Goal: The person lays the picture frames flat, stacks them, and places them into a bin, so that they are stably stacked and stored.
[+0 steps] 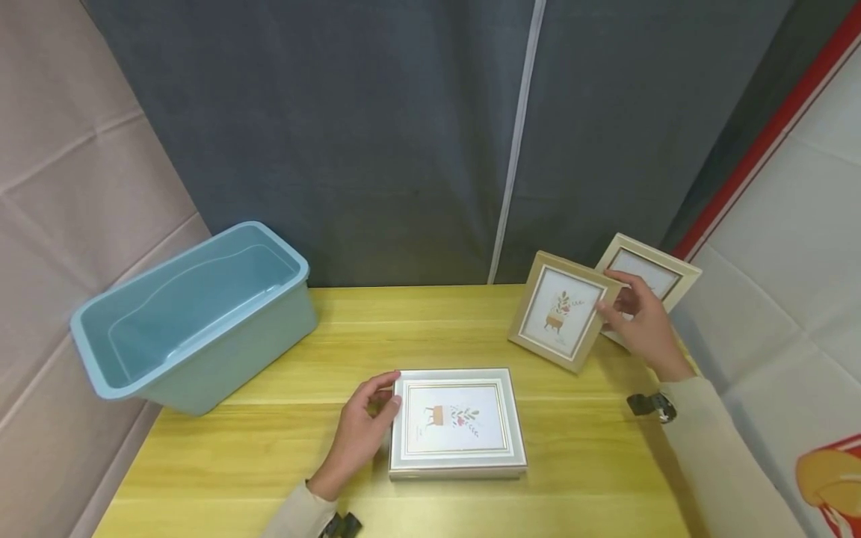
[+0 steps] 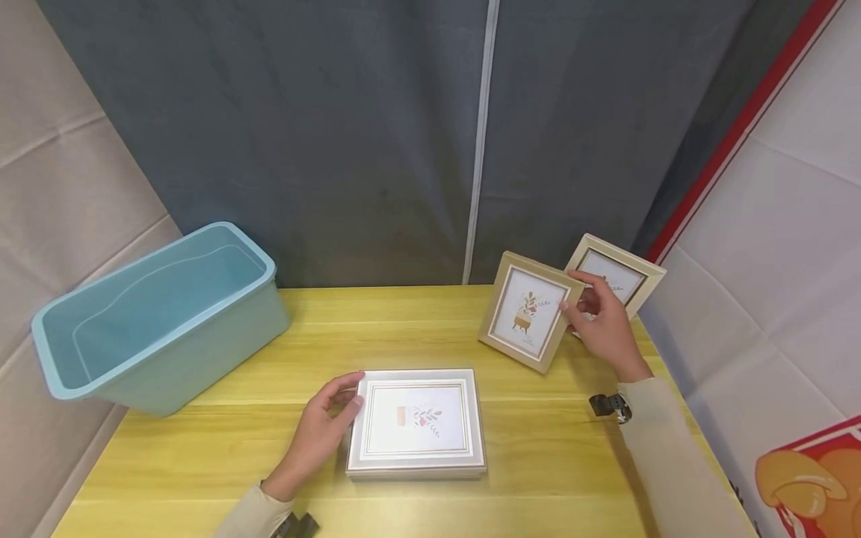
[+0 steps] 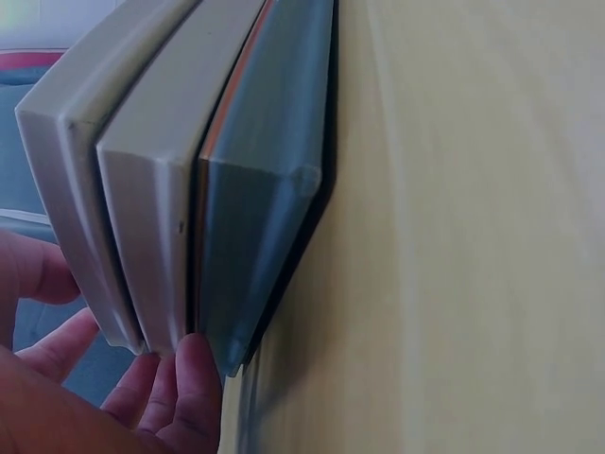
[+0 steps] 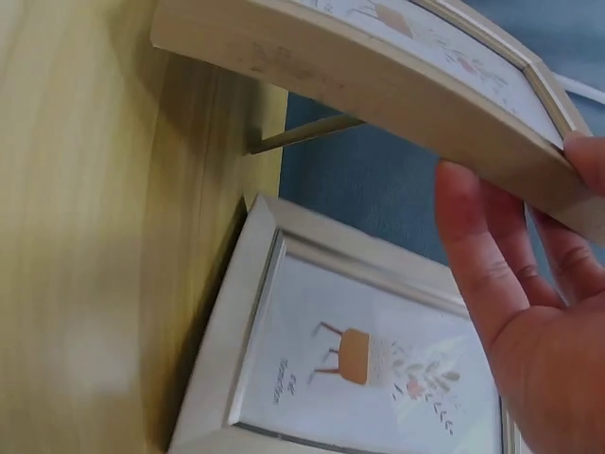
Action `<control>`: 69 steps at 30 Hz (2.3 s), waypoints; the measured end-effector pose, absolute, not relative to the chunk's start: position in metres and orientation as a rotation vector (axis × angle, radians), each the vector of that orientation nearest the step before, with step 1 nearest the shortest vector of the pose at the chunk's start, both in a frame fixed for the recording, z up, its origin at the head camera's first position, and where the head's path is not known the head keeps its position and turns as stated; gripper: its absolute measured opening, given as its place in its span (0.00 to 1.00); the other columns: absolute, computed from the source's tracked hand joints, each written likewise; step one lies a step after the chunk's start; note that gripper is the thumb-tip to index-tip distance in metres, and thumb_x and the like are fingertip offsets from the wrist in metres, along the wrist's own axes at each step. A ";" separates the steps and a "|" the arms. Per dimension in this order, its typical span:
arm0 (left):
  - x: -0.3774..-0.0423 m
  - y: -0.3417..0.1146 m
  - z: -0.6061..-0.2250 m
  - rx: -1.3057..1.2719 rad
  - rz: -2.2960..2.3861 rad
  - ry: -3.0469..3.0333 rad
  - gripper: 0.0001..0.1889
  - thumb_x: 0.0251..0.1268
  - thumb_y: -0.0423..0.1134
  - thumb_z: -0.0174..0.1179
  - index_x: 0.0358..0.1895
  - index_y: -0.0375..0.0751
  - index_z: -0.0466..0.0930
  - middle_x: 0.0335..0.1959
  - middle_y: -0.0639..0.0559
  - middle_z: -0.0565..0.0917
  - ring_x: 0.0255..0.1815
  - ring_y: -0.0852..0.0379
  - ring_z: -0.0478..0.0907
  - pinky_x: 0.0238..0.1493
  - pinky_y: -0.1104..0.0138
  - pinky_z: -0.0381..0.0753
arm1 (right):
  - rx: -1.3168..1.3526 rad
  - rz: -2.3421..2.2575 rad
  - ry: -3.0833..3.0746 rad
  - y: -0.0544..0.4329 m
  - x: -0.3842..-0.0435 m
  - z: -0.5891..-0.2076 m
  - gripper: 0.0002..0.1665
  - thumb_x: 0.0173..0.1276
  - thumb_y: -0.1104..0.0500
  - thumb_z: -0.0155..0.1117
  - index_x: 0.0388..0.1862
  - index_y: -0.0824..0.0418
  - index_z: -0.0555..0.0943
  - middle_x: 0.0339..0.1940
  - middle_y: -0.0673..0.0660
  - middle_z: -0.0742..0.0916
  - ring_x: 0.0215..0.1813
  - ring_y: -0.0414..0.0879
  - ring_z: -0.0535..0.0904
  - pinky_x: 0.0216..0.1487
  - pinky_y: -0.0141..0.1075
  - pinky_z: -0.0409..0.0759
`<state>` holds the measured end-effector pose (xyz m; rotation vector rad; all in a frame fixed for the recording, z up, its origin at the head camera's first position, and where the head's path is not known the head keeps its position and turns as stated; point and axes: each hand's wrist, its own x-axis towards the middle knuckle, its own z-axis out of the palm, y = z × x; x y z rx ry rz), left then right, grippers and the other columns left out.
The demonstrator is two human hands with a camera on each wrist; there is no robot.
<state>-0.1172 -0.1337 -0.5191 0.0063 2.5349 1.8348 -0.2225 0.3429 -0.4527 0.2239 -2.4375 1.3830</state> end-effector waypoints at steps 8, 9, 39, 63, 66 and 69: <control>-0.116 -0.132 -0.517 0.008 1.836 2.535 0.20 0.76 0.38 0.65 0.66 0.60 0.82 0.64 0.54 0.82 0.60 0.52 0.81 0.58 0.65 0.84 | 0.315 1.471 -2.317 0.338 -0.210 -0.449 0.38 0.71 0.73 0.67 0.78 0.62 0.69 0.47 0.38 0.88 0.42 0.31 0.87 0.30 0.31 0.89; -0.116 -0.132 -0.517 0.008 1.838 2.534 0.20 0.75 0.38 0.65 0.66 0.60 0.82 0.63 0.54 0.82 0.60 0.52 0.81 0.58 0.65 0.84 | 0.315 1.481 -2.306 0.336 -0.208 -0.447 0.38 0.71 0.73 0.67 0.78 0.62 0.70 0.46 0.38 0.88 0.42 0.31 0.87 0.30 0.31 0.88; -0.118 -0.111 -0.449 0.655 1.832 2.589 0.29 0.74 0.38 0.67 0.76 0.52 0.74 0.68 0.54 0.81 0.67 0.49 0.79 0.61 0.56 0.86 | 0.837 1.815 -1.858 0.269 -0.149 -0.404 0.37 0.61 0.90 0.58 0.70 0.82 0.68 0.45 0.58 0.90 0.43 0.42 0.91 0.36 0.28 0.88; -0.129 -0.091 -0.444 1.308 1.808 2.134 0.33 0.72 0.34 0.60 0.80 0.45 0.65 0.70 0.44 0.81 0.66 0.49 0.84 0.71 0.52 0.81 | 1.210 2.004 -1.803 0.216 -0.132 -0.409 0.35 0.67 0.86 0.58 0.72 0.82 0.63 0.58 0.61 0.89 0.52 0.48 0.90 0.40 0.38 0.92; -0.128 -0.091 -0.448 1.266 1.816 2.156 0.31 0.72 0.34 0.61 0.78 0.46 0.68 0.67 0.45 0.84 0.63 0.51 0.85 0.70 0.52 0.81 | 1.181 2.005 -1.819 0.216 -0.132 -0.410 0.35 0.66 0.87 0.57 0.72 0.81 0.63 0.58 0.61 0.89 0.52 0.47 0.91 0.39 0.39 0.92; -0.126 -0.091 -0.450 1.225 1.832 2.168 0.30 0.72 0.33 0.62 0.76 0.45 0.70 0.66 0.45 0.85 0.62 0.51 0.86 0.69 0.53 0.83 | 1.141 1.995 -1.854 0.216 -0.132 -0.412 0.35 0.66 0.87 0.57 0.72 0.81 0.63 0.58 0.59 0.89 0.51 0.47 0.91 0.38 0.39 0.92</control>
